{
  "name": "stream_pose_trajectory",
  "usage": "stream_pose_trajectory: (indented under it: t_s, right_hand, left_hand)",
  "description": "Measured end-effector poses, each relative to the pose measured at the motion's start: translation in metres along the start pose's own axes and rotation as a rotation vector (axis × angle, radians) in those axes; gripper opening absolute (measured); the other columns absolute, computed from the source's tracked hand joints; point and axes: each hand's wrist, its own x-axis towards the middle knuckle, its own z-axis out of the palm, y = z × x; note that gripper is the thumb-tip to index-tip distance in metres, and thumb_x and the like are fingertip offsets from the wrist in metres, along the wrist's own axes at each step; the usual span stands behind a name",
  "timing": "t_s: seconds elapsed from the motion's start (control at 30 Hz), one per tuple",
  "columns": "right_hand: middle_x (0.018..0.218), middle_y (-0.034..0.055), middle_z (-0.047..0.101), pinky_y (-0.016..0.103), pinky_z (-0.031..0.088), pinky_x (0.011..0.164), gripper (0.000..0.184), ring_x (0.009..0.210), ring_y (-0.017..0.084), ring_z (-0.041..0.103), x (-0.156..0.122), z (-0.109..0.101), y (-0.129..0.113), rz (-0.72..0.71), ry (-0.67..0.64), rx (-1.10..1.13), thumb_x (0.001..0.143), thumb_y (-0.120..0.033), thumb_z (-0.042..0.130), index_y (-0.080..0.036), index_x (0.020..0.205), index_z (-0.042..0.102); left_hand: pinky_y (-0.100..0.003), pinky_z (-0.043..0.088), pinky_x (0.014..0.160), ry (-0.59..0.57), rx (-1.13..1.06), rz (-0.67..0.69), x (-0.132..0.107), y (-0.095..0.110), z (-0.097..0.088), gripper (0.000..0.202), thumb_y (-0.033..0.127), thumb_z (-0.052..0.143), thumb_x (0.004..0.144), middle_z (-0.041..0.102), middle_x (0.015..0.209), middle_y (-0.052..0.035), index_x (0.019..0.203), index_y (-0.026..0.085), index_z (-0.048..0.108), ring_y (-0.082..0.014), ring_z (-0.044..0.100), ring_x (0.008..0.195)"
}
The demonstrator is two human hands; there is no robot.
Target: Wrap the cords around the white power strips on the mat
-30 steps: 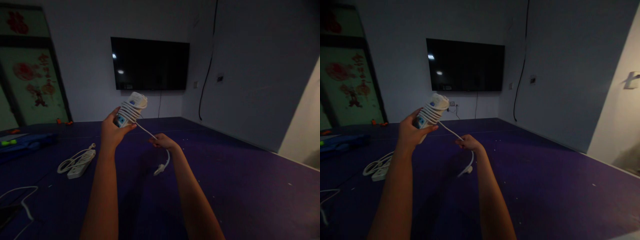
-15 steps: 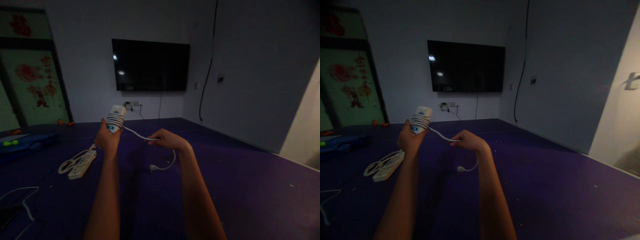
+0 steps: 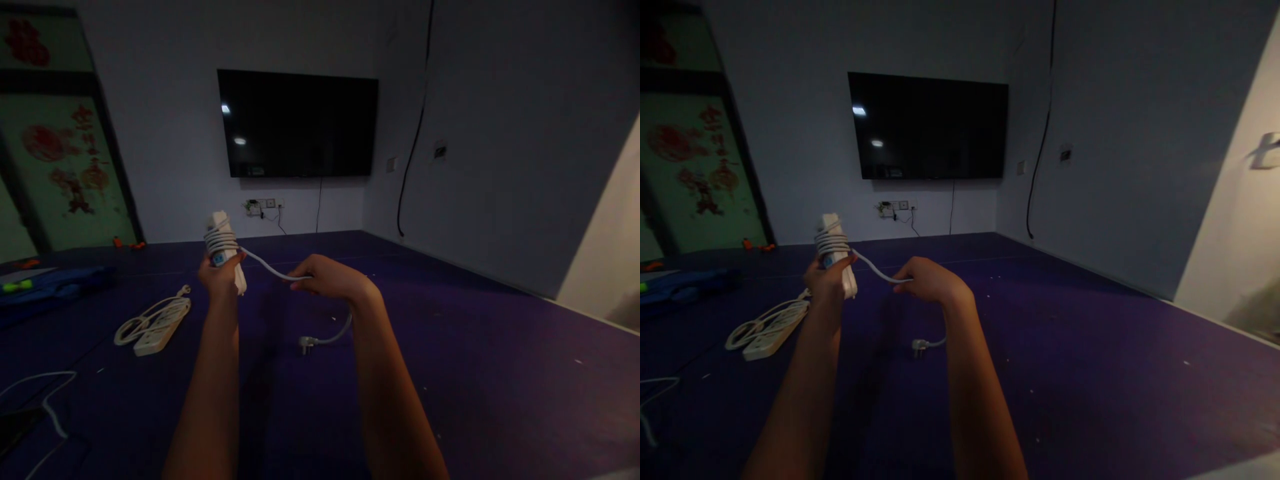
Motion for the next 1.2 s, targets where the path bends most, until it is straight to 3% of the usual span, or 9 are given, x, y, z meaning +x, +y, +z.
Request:
stream_pose_trajectory:
  t_s: [0.2, 0.3, 0.5, 0.67, 0.77, 0.9, 1.03, 1.1, 1.2]
  right_hand:
    - [0.053, -0.0035, 0.046, 0.023, 0.028, 0.053, 0.016, 0.052, 0.008, 0.036, -0.003, -0.007, 0.009, -0.025, 0.057, -0.037, 0.08, -0.017, 0.056, -0.014, 0.076, 0.072]
    - [0.059, -0.0017, 0.052, 0.024, 0.029, 0.057, 0.019, 0.056, 0.009, 0.04, -0.005, -0.008, 0.002, -0.083, 0.206, -0.095, 0.083, -0.021, 0.054, -0.015, 0.077, 0.071]
    - [0.067, 0.0005, 0.058, 0.025, 0.03, 0.061, 0.022, 0.063, 0.01, 0.045, -0.011, -0.01, -0.009, -0.154, 0.319, -0.164, 0.087, -0.021, 0.049, -0.015, 0.078, 0.068]
    - [0.064, -0.0004, 0.055, 0.025, 0.03, 0.06, 0.024, 0.061, 0.009, 0.043, -0.023, -0.015, -0.017, -0.208, 0.344, -0.176, 0.087, -0.021, 0.049, -0.014, 0.07, 0.064]
    - [0.059, -0.0019, 0.052, 0.025, 0.028, 0.057, 0.025, 0.057, 0.008, 0.04, -0.026, -0.013, -0.024, -0.207, 0.32, -0.199, 0.087, -0.021, 0.05, -0.015, 0.065, 0.062]
    - [0.06, -0.0008, 0.055, 0.024, 0.027, 0.056, 0.024, 0.057, 0.008, 0.042, -0.022, -0.01, -0.026, -0.222, 0.377, -0.233, 0.086, -0.023, 0.052, -0.015, 0.066, 0.064]
    - [0.065, 0.0027, 0.061, 0.025, 0.03, 0.059, 0.022, 0.061, 0.011, 0.048, -0.019, -0.016, -0.016, -0.185, 0.601, -0.259, 0.084, -0.029, 0.055, -0.016, 0.073, 0.069]
    - [0.065, 0.0031, 0.062, 0.026, 0.031, 0.059, 0.022, 0.061, 0.011, 0.048, -0.019, -0.021, -0.008, -0.149, 0.739, -0.268, 0.083, -0.032, 0.057, -0.017, 0.074, 0.07]
    - [0.065, 0.0032, 0.063, 0.026, 0.032, 0.058, 0.023, 0.059, 0.011, 0.049, -0.024, -0.03, 0.008, -0.136, 0.933, -0.249, 0.079, -0.036, 0.061, -0.017, 0.071, 0.071]
  left_hand:
    - [-0.028, 0.048, 0.056, -0.131, -0.098, -0.405, 0.011, 0.014, -0.014, 0.02, 0.012, 0.073, 0.055, 0.058, 0.06, 0.0017, 0.069, 0.014, 0.059, -0.012, 0.056, 0.055]
    - [-0.025, 0.047, 0.057, -0.169, -0.11, -0.401, 0.008, 0.016, -0.021, 0.018, 0.011, 0.073, 0.056, 0.058, 0.059, 0.0023, 0.067, 0.014, 0.06, -0.0103, 0.055, 0.054]
    - [-0.026, 0.048, 0.066, -0.277, -0.114, -0.138, -0.004, 0.013, -0.022, 0.05, 0.012, 0.082, 0.04, 0.066, 0.075, 0.0003, 0.087, 0.014, 0.066, -0.0139, 0.061, 0.068]
    - [-0.026, 0.049, 0.064, -0.377, 0.046, 0.014, -0.002, 0.007, -0.015, 0.06, 0.018, 0.083, 0.04, 0.068, 0.082, -0.0024, 0.098, 0.014, 0.066, -0.015, 0.062, 0.07]
    - [-0.029, 0.05, 0.068, -0.388, 0.275, 0.176, -0.006, 0.003, -0.01, 0.079, 0.022, 0.085, 0.041, 0.069, 0.092, -0.007, 0.116, 0.013, 0.06, -0.0197, 0.065, 0.078]
    - [-0.037, 0.047, 0.082, -0.388, 0.693, 0.379, -0.022, 0.009, -0.004, 0.099, 0.027, 0.082, 0.052, 0.065, 0.113, -0.019, 0.139, 0.013, 0.038, -0.029, 0.062, 0.103]
    - [-0.042, 0.042, 0.086, -0.679, 0.99, 0.646, -0.038, 0.024, 0.0, 0.087, 0.023, 0.075, 0.063, 0.065, 0.115, -0.0171, 0.141, 0.021, 0.038, -0.0326, 0.059, 0.107]
    - [-0.043, 0.039, 0.089, -0.853, 1.038, 0.772, -0.046, 0.032, 0.004, 0.08, 0.021, 0.069, 0.068, 0.064, 0.117, -0.0146, 0.141, 0.023, 0.038, -0.0323, 0.057, 0.11]
    - [-0.044, 0.035, 0.091, -1.002, 1.087, 0.911, -0.062, 0.041, 0.011, 0.077, 0.017, 0.063, 0.071, 0.063, 0.119, -0.0128, 0.142, 0.025, 0.034, -0.0304, 0.055, 0.111]
